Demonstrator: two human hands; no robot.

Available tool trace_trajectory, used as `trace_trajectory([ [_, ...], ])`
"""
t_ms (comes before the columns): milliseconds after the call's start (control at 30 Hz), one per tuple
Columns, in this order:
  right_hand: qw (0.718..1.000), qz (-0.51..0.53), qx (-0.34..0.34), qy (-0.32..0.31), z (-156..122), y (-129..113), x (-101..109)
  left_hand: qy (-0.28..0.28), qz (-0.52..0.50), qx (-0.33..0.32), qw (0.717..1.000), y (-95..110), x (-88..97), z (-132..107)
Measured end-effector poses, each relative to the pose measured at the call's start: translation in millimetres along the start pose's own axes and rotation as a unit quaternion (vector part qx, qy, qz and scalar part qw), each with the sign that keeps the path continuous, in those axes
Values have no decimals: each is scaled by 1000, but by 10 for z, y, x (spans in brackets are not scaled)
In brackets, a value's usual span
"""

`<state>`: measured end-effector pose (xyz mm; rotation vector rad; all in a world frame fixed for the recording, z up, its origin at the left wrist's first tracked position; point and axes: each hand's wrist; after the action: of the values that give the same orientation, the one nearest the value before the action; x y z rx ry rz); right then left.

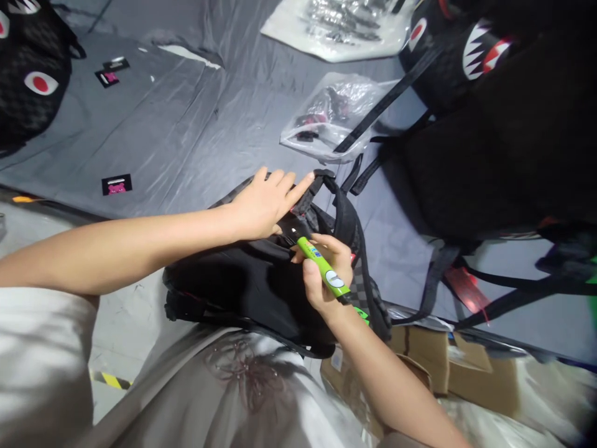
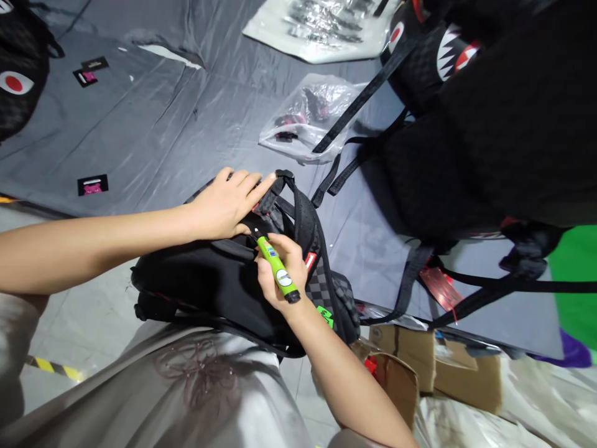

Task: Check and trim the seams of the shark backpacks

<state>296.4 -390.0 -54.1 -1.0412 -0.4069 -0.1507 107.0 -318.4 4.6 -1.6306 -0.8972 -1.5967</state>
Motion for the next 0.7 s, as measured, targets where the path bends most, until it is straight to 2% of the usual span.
trace_trajectory([
  [100,998,-69,-1,0,68,-55,134,9,1,-6,1000,-17,-25,1],
  [167,992,-111,18,-50,159,-121,246,13,-9,-6,1000,-30,-45,4],
  [233,985,-114,27,-126,263,-188,337,15,-20,-5,1000,-38,-62,10],
  [300,981,-102,5,-167,358,-233,379,16,-21,-4,1000,-42,-72,16],
  [400,982,-89,-49,-160,473,-244,377,17,-2,-5,1000,-42,-64,24],
  [467,975,-101,-47,-193,541,-232,386,8,7,-6,1000,-43,-44,30],
  [567,954,-118,-16,-276,635,-231,460,-16,1,-5,1000,-49,-6,42],
  [700,934,-142,-2,-327,717,-286,535,-47,-15,-3,999,-69,27,60],
])
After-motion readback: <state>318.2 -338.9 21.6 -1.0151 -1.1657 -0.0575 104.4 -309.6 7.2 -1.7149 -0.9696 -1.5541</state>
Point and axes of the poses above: each hand's wrist, its own z-axis towards the middle knuckle, its own x-axis out of the back of the hand, y = z × x
